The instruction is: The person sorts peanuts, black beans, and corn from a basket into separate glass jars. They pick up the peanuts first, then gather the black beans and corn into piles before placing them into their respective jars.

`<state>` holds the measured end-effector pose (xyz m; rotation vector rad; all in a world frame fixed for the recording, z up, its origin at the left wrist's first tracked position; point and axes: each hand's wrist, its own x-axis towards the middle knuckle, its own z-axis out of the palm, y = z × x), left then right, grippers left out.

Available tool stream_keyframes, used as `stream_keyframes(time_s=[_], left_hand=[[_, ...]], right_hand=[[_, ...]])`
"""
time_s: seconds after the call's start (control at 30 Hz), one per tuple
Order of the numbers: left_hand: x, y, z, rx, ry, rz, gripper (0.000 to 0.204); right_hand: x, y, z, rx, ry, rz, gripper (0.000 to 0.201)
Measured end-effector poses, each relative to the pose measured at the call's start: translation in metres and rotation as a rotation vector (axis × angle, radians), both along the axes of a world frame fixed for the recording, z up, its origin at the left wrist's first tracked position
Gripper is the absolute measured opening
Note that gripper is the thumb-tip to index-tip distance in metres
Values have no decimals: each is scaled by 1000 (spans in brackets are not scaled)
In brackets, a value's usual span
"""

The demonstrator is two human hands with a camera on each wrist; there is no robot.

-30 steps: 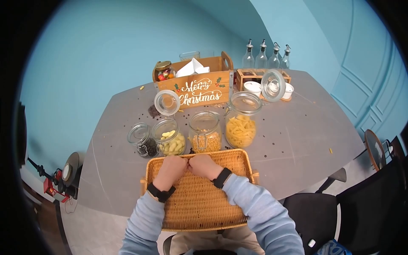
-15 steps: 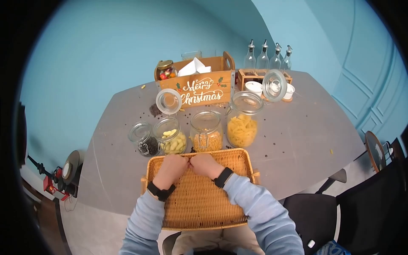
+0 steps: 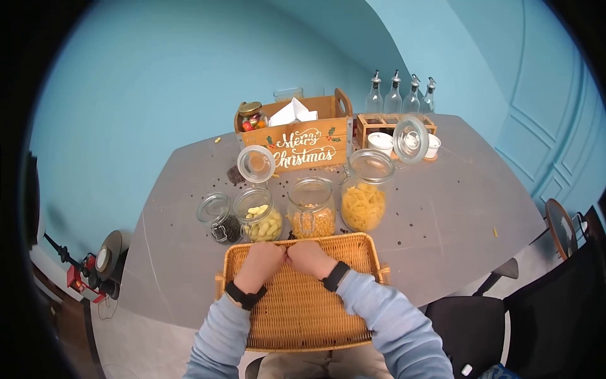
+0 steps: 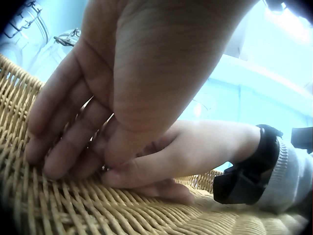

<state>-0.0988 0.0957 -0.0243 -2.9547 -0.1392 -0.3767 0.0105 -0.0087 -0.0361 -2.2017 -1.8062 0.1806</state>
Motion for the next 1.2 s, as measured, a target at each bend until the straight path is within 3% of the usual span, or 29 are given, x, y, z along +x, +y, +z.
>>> stream_keyframes(time_s=[0.97, 1.2], left_hand=[[-9, 2, -10, -40, -67, 30, 6], [-6, -3, -9, -11, -48, 46, 7]], right_hand=[[-13, 6, -3, 126, -14, -3, 27], [-12, -2, 9, 17, 9, 21, 27]])
